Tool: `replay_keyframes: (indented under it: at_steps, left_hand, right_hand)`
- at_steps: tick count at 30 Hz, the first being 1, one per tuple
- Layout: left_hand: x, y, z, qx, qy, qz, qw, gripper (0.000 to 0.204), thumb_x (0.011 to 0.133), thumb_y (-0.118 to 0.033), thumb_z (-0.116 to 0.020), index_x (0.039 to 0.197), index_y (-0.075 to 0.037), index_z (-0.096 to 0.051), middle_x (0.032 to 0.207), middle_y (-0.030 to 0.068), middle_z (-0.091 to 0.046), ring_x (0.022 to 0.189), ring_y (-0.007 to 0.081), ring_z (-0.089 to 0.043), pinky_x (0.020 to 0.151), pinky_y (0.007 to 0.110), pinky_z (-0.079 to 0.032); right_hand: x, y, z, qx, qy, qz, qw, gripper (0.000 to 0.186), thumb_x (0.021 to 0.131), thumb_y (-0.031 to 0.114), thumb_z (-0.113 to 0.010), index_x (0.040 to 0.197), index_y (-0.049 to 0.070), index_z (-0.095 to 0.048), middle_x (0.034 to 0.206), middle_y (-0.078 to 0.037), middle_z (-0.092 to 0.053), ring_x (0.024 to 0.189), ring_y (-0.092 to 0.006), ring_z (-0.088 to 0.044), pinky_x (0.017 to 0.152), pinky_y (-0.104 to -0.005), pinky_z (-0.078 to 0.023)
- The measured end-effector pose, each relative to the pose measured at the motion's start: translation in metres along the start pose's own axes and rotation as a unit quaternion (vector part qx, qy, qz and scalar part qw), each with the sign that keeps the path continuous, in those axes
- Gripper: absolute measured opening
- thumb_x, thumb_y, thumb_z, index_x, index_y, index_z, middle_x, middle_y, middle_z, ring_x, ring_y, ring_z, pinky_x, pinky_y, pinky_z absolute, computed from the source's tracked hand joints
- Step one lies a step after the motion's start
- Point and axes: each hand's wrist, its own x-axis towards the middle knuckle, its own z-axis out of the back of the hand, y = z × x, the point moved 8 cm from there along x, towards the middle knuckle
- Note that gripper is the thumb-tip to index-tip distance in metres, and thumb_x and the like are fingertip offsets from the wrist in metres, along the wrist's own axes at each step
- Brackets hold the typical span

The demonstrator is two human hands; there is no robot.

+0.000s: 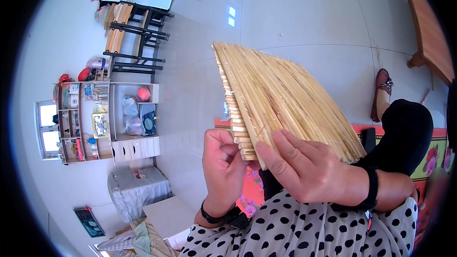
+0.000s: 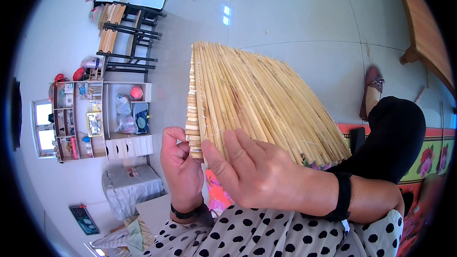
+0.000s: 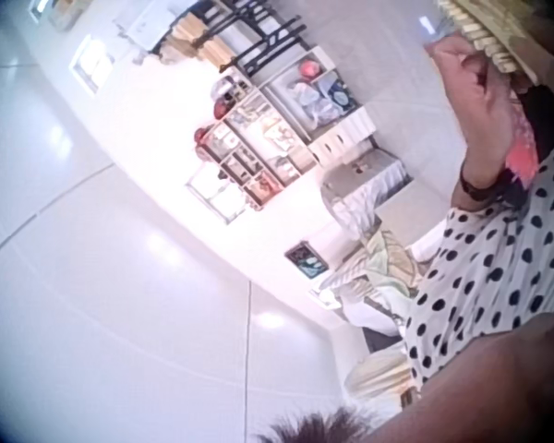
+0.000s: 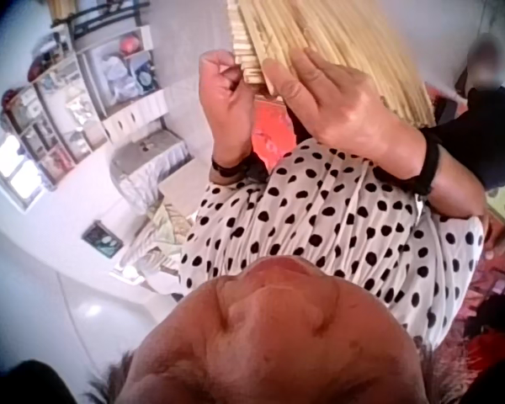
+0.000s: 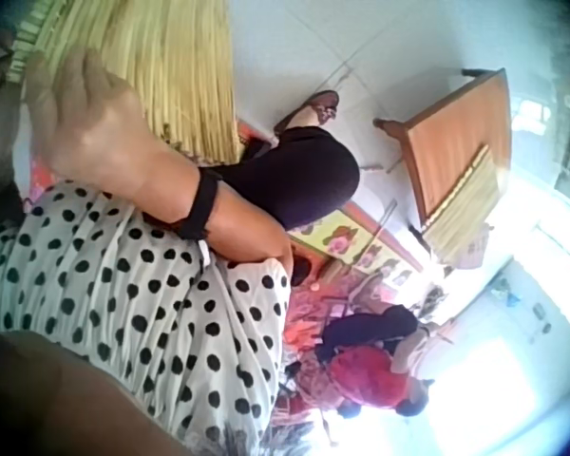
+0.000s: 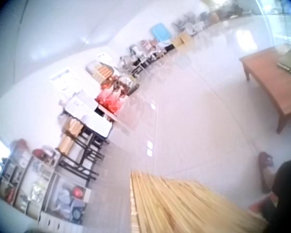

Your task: The person sits on a mat on the floor and weaves a bamboo mat by hand. They repeatedly pass a thin white string through the ends of parallel bamboo slats, pulling it tight to secure the structure. The person adjusts the mat's position and continues the repetitive threading process throughout the clip.

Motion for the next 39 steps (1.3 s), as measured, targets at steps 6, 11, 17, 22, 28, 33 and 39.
replay_keyframes:
  at_steps: [6, 11, 17, 22, 28, 33, 39]
  left_hand:
    - [-0.003, -0.005, 0.000, 0.003, 0.037, -0.032, 0.999, 0.022, 0.095, 0.008, -0.047, 0.097, -0.007, -0.031, 0.098, 0.0099, -0.057, 0.085, 0.0123, -0.062, 0.069, 0.027, -0.055]
    - [-0.003, -0.008, -0.008, -0.050, 0.071, -0.069, 0.994, 0.021, 0.093, 0.011, -0.044, 0.100, -0.005, -0.033, 0.096, 0.0090, -0.055, 0.083, 0.0113, -0.060, 0.071, 0.025, -0.053]
    - [0.010, -0.024, -0.010, 0.157, 0.096, -0.110, 0.977, 0.022, 0.092, 0.008, -0.042, 0.111, 0.000, -0.034, 0.103, 0.0138, -0.059, 0.089, 0.0140, -0.062, 0.073, 0.026, -0.052]
    - [0.057, -0.022, 0.047, 0.215, -0.062, -0.172, 0.959, 0.048, 0.099, -0.014, -0.051, 0.141, -0.006, -0.030, 0.109, 0.0167, -0.064, 0.084, 0.0200, -0.068, 0.073, 0.028, -0.052]
    - [0.097, 0.013, 0.009, 0.034, 0.102, 0.026, 0.994, 0.056, 0.100, -0.030, -0.054, 0.148, -0.016, -0.031, 0.103, 0.0134, -0.066, 0.086, 0.0225, -0.068, 0.071, 0.029, -0.052]
    - [0.110, -0.027, 0.000, 0.403, -0.072, -0.399, 0.820, 0.056, 0.081, -0.027, -0.076, 0.128, -0.006, -0.055, 0.115, 0.0164, -0.059, 0.102, 0.0325, -0.060, 0.084, 0.039, -0.051]
    - [0.148, -0.027, -0.051, 0.358, 0.119, -0.384, 0.843, 0.052, 0.080, -0.027, -0.076, 0.123, -0.005, -0.057, 0.117, 0.0153, -0.061, 0.103, 0.0323, -0.060, 0.088, 0.040, -0.050]
  right_hand:
    - [0.000, 0.006, -0.002, -0.002, -0.005, 0.010, 1.000, 0.041, 0.077, 0.010, -0.065, 0.113, -0.011, -0.063, 0.091, -0.029, -0.066, 0.081, -0.0354, -0.070, 0.061, -0.0342, -0.059]
    - [-0.004, 0.004, -0.001, -0.029, -0.020, -0.002, 0.999, 0.043, 0.077, 0.010, -0.066, 0.115, -0.011, -0.061, 0.094, -0.030, -0.065, 0.082, -0.0353, -0.070, 0.060, -0.0348, -0.059]
    - [0.006, -0.018, 0.002, -0.020, -0.071, -0.048, 0.996, 0.048, 0.070, 0.001, -0.068, 0.117, -0.008, -0.060, 0.099, -0.024, -0.065, 0.074, -0.0296, -0.069, 0.057, -0.0324, -0.057]
    - [0.026, -0.047, 0.011, -0.012, -0.069, -0.104, 0.992, 0.038, 0.075, -0.001, -0.070, 0.112, -0.001, -0.063, 0.087, -0.016, -0.069, 0.064, -0.0270, -0.067, 0.054, -0.0335, -0.054]
    - [0.047, -0.093, 0.028, 0.004, -0.011, -0.138, 0.990, 0.032, 0.081, 0.004, -0.072, 0.113, 0.005, -0.065, 0.078, -0.015, -0.067, 0.064, -0.0281, -0.066, 0.059, -0.0335, -0.054]
    - [0.054, -0.146, 0.053, 0.032, 0.036, -0.198, 0.979, 0.032, 0.084, 0.004, -0.070, 0.115, 0.002, -0.064, 0.082, -0.013, -0.068, 0.069, -0.0170, -0.066, 0.068, -0.0295, -0.053]
    - [0.066, -0.177, 0.079, 0.020, 0.055, -0.232, 0.971, 0.029, 0.083, 0.003, -0.070, 0.112, 0.001, -0.066, 0.084, -0.012, -0.070, 0.076, -0.0133, -0.066, 0.073, -0.0275, -0.053]
